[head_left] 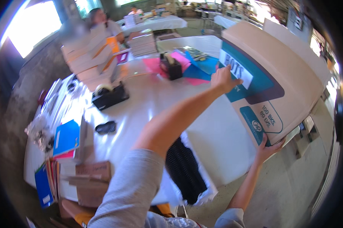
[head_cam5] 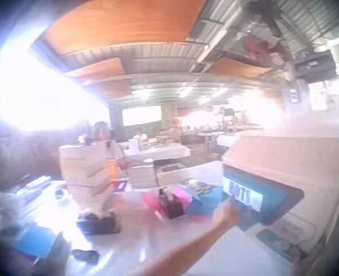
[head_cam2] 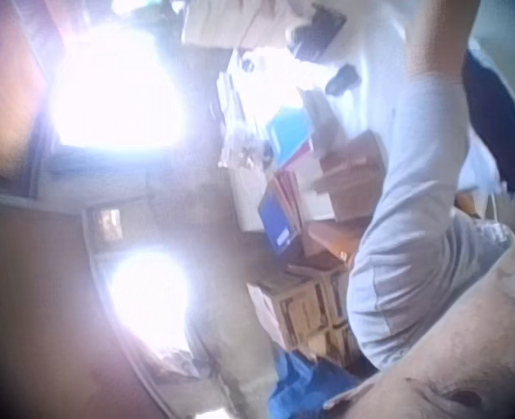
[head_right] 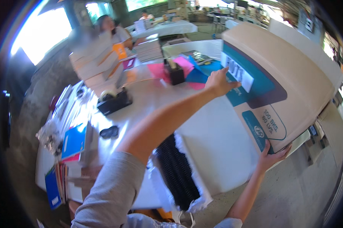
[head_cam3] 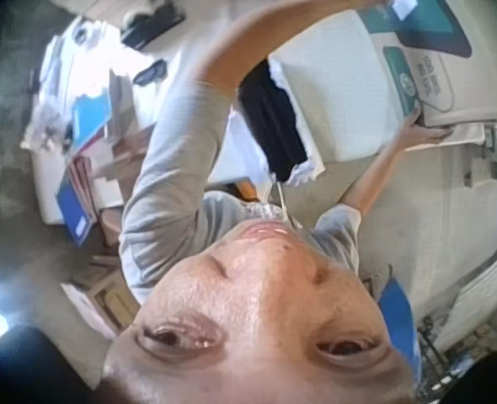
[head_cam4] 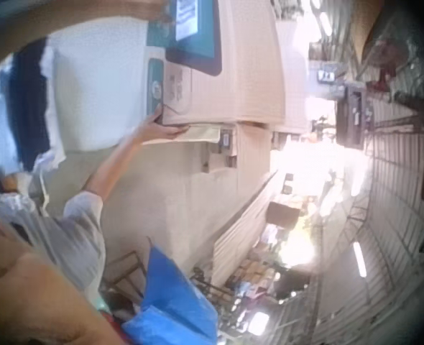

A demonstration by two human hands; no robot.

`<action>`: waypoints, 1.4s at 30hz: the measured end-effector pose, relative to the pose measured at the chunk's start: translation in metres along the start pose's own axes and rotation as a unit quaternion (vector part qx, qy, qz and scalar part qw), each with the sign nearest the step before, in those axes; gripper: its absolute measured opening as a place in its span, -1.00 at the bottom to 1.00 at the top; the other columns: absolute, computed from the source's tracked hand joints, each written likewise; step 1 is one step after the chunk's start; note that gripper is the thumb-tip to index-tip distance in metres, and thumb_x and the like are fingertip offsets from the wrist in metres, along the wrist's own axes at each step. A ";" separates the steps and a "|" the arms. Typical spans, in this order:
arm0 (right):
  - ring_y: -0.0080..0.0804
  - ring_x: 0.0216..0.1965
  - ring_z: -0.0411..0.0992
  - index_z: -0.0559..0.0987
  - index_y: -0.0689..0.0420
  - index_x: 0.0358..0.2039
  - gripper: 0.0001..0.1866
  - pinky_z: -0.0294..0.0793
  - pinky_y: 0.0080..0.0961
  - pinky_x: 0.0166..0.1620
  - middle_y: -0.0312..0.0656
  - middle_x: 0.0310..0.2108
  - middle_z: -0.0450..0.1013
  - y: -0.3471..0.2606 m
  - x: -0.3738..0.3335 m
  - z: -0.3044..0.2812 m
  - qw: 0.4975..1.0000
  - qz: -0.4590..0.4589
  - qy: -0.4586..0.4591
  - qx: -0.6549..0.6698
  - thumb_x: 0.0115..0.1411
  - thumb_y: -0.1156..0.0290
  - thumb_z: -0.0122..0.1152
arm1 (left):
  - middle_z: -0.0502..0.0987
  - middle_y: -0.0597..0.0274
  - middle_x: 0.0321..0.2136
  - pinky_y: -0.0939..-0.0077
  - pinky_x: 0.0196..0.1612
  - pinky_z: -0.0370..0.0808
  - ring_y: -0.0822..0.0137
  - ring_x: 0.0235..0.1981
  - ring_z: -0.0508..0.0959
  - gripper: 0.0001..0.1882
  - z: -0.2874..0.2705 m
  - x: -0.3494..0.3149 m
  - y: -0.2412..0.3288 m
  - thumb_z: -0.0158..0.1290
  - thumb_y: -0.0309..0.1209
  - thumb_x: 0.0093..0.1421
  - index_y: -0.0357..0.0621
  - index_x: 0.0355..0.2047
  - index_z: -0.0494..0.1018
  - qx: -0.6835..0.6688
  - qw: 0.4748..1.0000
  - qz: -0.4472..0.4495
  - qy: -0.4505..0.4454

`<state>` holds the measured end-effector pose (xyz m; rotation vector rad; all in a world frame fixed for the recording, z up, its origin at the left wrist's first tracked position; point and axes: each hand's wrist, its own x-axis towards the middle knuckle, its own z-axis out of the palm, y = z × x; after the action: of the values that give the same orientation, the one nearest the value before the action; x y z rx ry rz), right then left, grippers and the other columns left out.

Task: The person repeatedly rubs the covers of spiral-bound notebooks with a small grey object. They handle several notebooks of different colors, including yellow, red, green, and blue, rubbing each one individually before stacking them.

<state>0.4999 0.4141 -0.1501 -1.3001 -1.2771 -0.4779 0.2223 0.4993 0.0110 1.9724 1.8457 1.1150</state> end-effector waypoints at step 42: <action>-0.28 -0.08 0.43 0.46 0.18 -0.04 -0.61 0.35 -0.46 -0.01 -0.06 -0.14 0.47 -0.445 -0.079 0.071 0.750 -0.163 -0.578 0.278 0.16 0.26 0.10 | 0.19 -0.16 0.07 0.23 0.05 0.31 -0.14 0.06 0.28 0.10 -0.251 -0.553 -0.161 0.27 -0.46 -0.12 -0.24 0.25 -0.29 0.022 0.888 -0.305 0.342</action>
<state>0.0654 0.3168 -0.0427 -0.7748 -2.4520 0.6152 -0.0205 -0.0654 -0.1218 0.8794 2.5666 1.6481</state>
